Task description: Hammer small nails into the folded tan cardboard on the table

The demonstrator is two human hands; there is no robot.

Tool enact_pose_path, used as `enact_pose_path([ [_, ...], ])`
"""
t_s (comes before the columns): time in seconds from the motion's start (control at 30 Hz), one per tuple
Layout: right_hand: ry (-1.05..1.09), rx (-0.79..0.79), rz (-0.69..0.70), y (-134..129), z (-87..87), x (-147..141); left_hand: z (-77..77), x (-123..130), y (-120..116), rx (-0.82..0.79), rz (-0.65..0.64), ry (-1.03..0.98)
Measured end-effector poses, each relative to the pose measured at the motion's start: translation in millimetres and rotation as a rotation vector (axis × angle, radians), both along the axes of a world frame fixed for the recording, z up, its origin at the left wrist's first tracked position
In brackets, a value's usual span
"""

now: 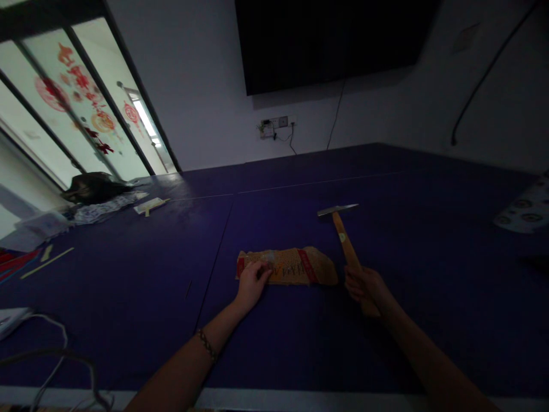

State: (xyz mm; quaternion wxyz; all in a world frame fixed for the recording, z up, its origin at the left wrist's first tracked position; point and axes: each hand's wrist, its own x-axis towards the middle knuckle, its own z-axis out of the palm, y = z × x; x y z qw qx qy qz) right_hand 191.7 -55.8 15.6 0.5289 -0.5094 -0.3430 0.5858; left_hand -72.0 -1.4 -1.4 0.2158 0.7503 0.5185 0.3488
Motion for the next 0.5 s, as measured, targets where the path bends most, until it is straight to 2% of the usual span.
enact_pose_path([
  [0.5, 0.017, -0.023, -0.040, 0.4, -6.1, 1.4, -1.7, -1.7, 1.7, -0.008, -0.024, -0.013],
])
